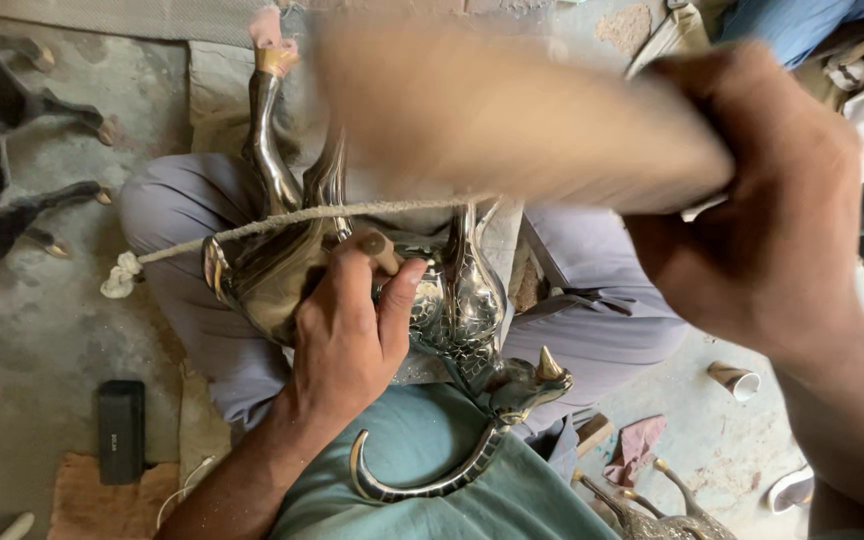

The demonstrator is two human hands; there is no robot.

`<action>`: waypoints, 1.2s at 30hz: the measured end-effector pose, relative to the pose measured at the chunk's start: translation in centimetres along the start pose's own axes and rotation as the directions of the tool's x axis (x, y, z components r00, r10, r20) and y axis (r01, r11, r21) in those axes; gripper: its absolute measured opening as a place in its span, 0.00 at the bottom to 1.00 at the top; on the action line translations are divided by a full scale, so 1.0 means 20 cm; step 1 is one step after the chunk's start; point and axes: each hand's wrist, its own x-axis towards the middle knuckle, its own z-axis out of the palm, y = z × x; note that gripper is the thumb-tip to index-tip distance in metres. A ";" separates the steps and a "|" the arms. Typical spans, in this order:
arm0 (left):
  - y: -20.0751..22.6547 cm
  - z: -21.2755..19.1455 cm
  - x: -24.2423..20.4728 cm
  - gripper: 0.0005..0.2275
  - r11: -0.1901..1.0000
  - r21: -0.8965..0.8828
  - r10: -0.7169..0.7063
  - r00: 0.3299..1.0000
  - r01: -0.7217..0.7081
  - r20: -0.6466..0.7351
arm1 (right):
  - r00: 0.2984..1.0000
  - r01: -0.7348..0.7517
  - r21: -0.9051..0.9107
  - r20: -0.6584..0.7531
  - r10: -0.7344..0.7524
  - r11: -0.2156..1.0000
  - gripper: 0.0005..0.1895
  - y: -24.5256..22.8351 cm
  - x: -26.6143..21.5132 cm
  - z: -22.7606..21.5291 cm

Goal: The person sits on the floor and uses a wooden mallet and a metal punch to hammer decorative patterns into a silver-colored metal animal sculpture. They repeatedly strike the punch against the sculpture's body to create textured details.

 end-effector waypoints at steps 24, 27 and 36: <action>0.01 -0.03 0.01 0.09 0.995 -0.062 -0.073 0.997 0.075 0.028 | 0.972 0.129 -0.770 0.223 0.073 0.624 0.07 0.00 -0.17 0.02; 0.06 -0.05 -0.04 0.12 0.915 -0.401 -0.071 0.994 0.033 -0.081 | 0.993 0.116 -0.621 0.065 -0.097 0.776 0.12 0.00 -0.21 -0.02; -0.06 0.05 -0.14 0.09 0.973 0.066 0.224 0.973 -0.220 -0.050 | 0.999 -0.018 0.206 -0.040 0.027 0.978 0.21 -0.02 -0.20 -0.02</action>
